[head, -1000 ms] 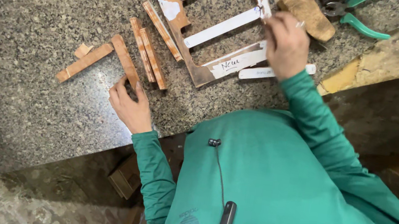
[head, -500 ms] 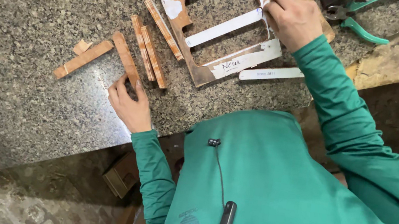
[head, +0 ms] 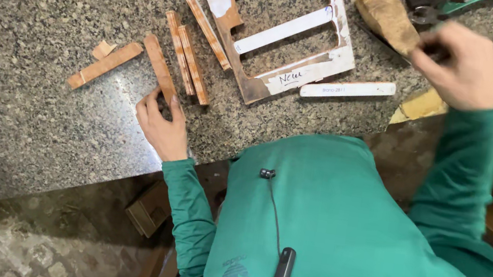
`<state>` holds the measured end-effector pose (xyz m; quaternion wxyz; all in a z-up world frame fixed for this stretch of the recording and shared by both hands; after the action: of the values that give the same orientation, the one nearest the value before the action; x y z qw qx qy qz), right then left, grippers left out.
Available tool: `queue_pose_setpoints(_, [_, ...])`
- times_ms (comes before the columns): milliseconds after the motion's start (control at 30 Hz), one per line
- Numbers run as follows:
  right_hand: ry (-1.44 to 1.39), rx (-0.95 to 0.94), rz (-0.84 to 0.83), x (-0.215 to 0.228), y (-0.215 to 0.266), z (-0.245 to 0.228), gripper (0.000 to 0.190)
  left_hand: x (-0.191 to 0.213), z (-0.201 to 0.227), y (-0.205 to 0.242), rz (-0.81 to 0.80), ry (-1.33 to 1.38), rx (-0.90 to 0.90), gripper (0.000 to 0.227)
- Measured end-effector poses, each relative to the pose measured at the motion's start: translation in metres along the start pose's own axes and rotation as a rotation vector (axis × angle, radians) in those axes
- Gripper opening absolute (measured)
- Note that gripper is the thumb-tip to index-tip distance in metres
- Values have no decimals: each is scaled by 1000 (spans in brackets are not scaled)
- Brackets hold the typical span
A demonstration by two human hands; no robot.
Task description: The person uses pliers to remove nails from a wooden frame and then arranges several white rectangular strips into the frame's slots. The person handles the frame and strips by hand, organizing them on a granite countertop.
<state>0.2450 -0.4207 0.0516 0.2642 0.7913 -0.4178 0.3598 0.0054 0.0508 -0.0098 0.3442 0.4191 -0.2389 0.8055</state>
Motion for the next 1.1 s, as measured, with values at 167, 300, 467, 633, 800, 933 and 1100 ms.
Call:
queue_pose_setpoints(167, [270, -261, -165, 15, 84, 95, 26, -1, -2, -6, -1, -37, -52, 49])
queue_pose_setpoints(300, [-34, -344, 54, -7, 108, 131, 21, -5, -3, -8, 28, 1, -15, 46])
queue_pose_setpoints(467, [264, -182, 42, -7, 62, 27, 21, -8, -27, -2, -71, 277, 247, 40])
queue_pose_setpoints(633, [408, 84, -29, -11, 19, -77, 12, -1, -38, 11, -248, 908, 377, 41])
queue_pose_setpoints(800, [280, 197, -128, -49, 3, -118, 12, 12, -1, 18, -339, 945, 398, 47])
queue_pose_setpoints(933, [235, 307, -127, -60, -1, -155, 14, 15, 28, 19, -447, 935, 343, 47])
queue_pose_setpoints(1100, [190, 348, -99, -62, -9, -176, 15, 5, 52, 19, -574, 979, 288, 45])
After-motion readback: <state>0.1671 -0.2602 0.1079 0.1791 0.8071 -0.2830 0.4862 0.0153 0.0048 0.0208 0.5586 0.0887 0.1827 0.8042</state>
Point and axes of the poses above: each hand's wrist, its own y-axis away from the middle knuckle, its own x-axis out of the back of the hand, z = x × y, the point moved 2 cm from there along -y, towards the middle knuckle, and after that the axes turned 1 degree about -x, right-handed, at the moved point
